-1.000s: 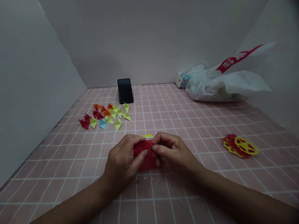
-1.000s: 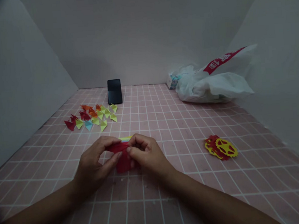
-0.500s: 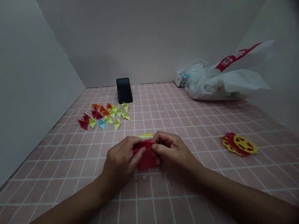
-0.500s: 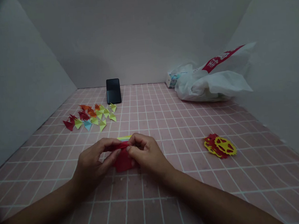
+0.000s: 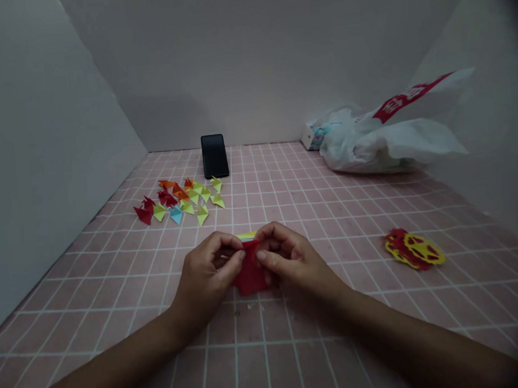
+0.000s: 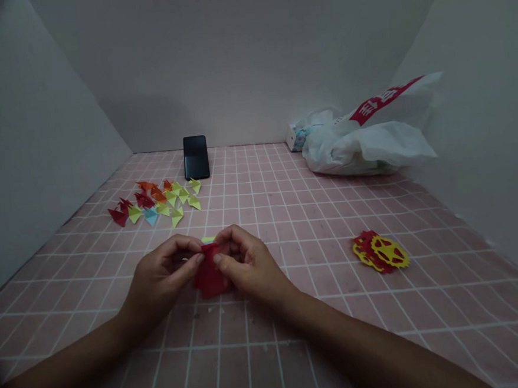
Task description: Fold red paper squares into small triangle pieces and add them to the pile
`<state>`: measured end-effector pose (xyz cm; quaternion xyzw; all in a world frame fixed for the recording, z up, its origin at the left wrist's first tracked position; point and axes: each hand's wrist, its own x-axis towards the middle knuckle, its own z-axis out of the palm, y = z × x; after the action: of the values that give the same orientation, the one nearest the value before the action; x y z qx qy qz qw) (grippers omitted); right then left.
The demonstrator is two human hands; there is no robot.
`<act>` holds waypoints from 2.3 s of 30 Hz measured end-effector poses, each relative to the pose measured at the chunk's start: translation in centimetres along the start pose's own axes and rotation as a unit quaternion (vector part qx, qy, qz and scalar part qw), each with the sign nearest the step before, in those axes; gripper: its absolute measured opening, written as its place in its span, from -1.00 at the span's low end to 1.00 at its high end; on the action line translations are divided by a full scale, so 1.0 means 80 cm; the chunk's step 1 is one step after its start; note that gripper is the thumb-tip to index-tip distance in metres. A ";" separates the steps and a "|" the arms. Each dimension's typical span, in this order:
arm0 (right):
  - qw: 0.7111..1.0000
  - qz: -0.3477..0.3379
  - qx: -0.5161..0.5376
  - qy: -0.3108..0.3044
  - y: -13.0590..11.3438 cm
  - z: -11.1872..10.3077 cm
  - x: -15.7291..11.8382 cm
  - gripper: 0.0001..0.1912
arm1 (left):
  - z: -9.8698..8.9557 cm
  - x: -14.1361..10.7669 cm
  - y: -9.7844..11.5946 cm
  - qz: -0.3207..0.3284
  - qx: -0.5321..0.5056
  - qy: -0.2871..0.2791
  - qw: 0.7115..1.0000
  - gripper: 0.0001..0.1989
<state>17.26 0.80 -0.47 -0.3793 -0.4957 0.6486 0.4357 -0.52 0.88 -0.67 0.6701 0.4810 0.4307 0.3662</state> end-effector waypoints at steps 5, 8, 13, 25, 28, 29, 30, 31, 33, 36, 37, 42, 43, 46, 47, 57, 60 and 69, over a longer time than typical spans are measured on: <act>1.000 -0.017 -0.015 -0.017 0.003 -0.002 0.002 -0.75 | 0.000 0.002 0.001 -0.094 -0.124 -0.042 0.987 -0.93; 1.000 -0.021 -0.002 -0.023 0.005 -0.002 0.002 -0.86 | -0.001 0.002 0.002 -0.108 -0.141 -0.060 0.982 -0.89; 1.000 -0.008 -0.005 -0.022 0.004 0.000 0.001 -0.92 | -0.003 0.001 0.003 -0.116 -0.130 -0.069 0.982 -0.88; 0.975 -0.067 -0.209 0.022 -0.005 -0.003 0.000 -0.95 | 0.000 0.001 0.002 -0.020 0.004 -0.081 0.997 -0.96; 0.973 -0.078 -0.215 0.040 -0.005 -0.001 -0.002 -0.93 | 0.000 0.000 0.002 -0.003 0.007 -0.064 0.998 -0.90; 0.973 -0.082 -0.212 0.048 -0.005 0.000 -0.002 -0.93 | 0.000 0.000 0.002 -0.001 0.004 -0.060 0.998 -0.87; 0.973 -0.085 -0.205 0.055 -0.005 0.000 -0.002 -0.93 | 0.000 0.000 0.002 0.001 0.003 -0.057 0.998 -0.87; 0.975 -0.087 -0.195 0.061 -0.005 0.000 -0.002 -0.92 | 0.000 0.001 0.001 0.003 0.005 -0.055 0.998 -0.88; 0.979 -0.089 -0.168 0.070 -0.005 -0.001 -0.002 -0.92 | -0.001 0.001 0.000 0.006 0.010 -0.047 0.999 -0.93; 0.982 -0.090 -0.148 0.081 -0.005 -0.002 -0.001 -0.90 | -0.001 0.000 -0.003 0.035 0.027 -0.018 0.999 -0.94; 0.982 -0.090 -0.146 0.083 -0.005 -0.002 -0.001 -0.90 | -0.001 -0.001 -0.003 0.051 0.034 -0.011 0.998 -0.93; 0.984 -0.089 -0.124 0.087 -0.003 -0.003 0.000 -0.90 | -0.003 -0.003 -0.003 0.098 0.069 -0.004 0.993 -0.91; 0.985 -0.089 -0.117 0.086 -0.002 -0.004 0.000 -0.90 | -0.003 -0.002 -0.002 0.097 0.074 0.001 0.993 -0.91; 0.989 -0.085 -0.092 0.082 0.000 -0.004 0.000 -0.90 | -0.005 -0.001 0.001 0.083 0.083 0.014 0.993 -0.93; 0.990 -0.080 -0.085 0.081 0.001 -0.005 0.001 -0.89 | -0.005 0.000 0.002 0.077 0.086 0.016 0.993 -0.94; 0.995 -0.037 -0.011 0.094 0.009 -0.008 0.004 -0.85 | -0.007 0.002 0.004 0.082 0.086 0.025 0.993 -0.94; 0.995 -0.012 0.033 0.089 0.010 -0.007 0.004 -0.83 | -0.008 0.004 0.004 0.077 0.093 0.028 0.992 -0.94; 0.996 0.010 0.036 0.083 0.008 -0.007 0.006 -0.79 | -0.008 0.007 0.003 0.012 0.017 0.003 1.000 -0.89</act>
<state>17.52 1.34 -1.29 -0.4212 -0.4298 0.6367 0.4822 -0.97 1.36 -0.10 0.6807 0.4812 0.4287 0.3484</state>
